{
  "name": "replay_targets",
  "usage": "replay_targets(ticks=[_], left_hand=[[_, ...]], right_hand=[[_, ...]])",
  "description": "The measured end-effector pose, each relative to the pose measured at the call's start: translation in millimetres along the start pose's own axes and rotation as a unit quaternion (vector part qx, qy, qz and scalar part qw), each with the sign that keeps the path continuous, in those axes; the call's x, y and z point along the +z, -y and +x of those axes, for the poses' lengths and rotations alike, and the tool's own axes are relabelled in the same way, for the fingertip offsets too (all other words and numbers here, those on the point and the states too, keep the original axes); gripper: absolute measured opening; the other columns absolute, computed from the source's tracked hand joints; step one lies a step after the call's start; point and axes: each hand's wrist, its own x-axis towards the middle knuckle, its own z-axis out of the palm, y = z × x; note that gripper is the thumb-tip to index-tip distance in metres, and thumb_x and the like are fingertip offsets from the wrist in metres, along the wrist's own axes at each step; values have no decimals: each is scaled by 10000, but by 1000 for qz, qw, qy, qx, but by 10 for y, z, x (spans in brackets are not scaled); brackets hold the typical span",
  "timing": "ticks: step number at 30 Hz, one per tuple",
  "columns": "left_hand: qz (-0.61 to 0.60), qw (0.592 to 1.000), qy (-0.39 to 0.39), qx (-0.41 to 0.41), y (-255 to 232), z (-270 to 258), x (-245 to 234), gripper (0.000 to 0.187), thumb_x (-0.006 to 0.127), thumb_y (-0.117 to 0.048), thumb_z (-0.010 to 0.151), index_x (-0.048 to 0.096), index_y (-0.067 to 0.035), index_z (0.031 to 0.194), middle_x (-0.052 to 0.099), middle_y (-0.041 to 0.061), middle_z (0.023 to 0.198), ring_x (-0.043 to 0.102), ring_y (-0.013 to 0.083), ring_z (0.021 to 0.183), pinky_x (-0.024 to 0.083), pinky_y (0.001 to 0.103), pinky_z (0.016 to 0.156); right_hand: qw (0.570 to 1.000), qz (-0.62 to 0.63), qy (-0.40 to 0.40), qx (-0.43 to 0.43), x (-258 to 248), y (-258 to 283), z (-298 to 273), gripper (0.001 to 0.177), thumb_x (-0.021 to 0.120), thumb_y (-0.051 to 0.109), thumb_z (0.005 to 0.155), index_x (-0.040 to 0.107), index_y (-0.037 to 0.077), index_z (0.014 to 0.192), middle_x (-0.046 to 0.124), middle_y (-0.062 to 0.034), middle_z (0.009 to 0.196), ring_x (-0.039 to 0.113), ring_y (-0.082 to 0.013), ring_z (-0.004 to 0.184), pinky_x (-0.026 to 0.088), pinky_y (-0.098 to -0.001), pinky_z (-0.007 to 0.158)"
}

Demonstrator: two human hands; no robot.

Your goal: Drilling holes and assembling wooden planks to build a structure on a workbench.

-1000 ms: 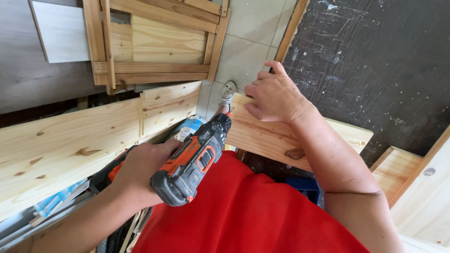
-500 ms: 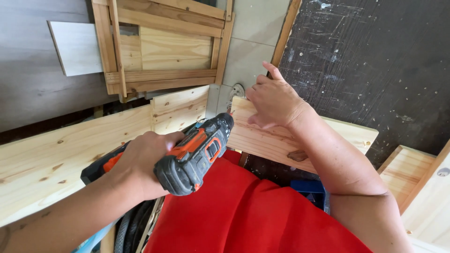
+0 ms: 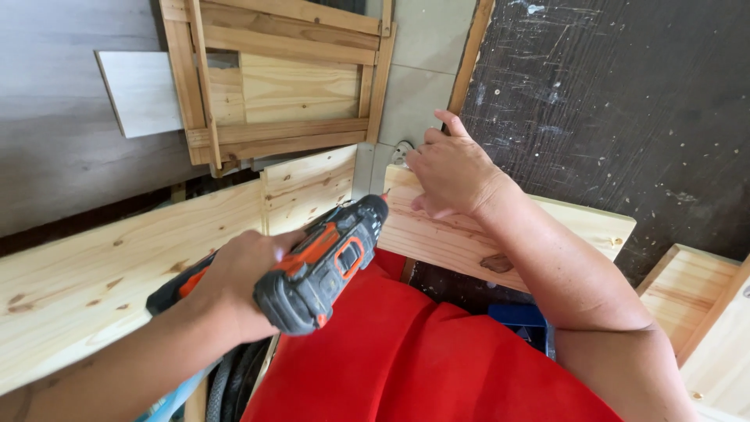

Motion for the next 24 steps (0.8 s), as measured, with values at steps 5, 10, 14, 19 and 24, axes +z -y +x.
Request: replay_targets(ticks=[5, 10, 14, 19, 24], left_hand=[[-12, 1000, 5, -14, -38, -14, -31, 413, 661, -332, 770, 746, -258, 1167, 802, 137, 943, 772, 410, 998, 625, 453, 942], [-21, 999, 11, -23, -115, -55, -130, 402, 666, -332, 779, 758, -257, 1163, 812, 140, 960, 766, 422, 1022, 621, 453, 962], [-3, 1000, 16, -25, -163, -42, -172, 393, 654, -345, 777, 760, -271, 1148, 811, 128, 942, 767, 412, 1024, 621, 457, 962], [30, 999, -19, 41, 76, 130, 19, 186, 795, -381, 700, 678, -321, 831, 705, -89, 590, 691, 157, 624, 538, 310, 581], [13, 983, -116, 144, 317, 253, 269, 304, 849, -375, 582, 685, -291, 824, 737, -66, 598, 679, 281, 587, 506, 434, 519]], right_hand=[[1000, 0, 7, -1, 24, 1, 17, 637, 713, 708, 838, 700, 160, 1163, 773, -50, 1057, 619, -193, 1207, -3, -547, 1274], [1000, 14, 7, -5, -11, 5, 1, 643, 714, 705, 847, 701, 145, 1163, 767, -59, 1045, 614, -196, 1193, 0, -548, 1264], [1000, 2, -3, -8, 5, 1, 17, 668, 722, 724, 822, 711, 153, 1168, 774, -51, 1042, 623, -194, 1180, 26, -556, 1255], [999, -7, 33, -25, -73, -35, 48, 622, 692, 742, 860, 694, 172, 1111, 754, 27, 949, 603, -225, 1157, 122, -557, 1297], [1000, 0, -1, -28, 3, -31, 67, 618, 735, 712, 806, 713, 154, 1069, 758, -3, 926, 613, -230, 1125, 158, -548, 1286]])
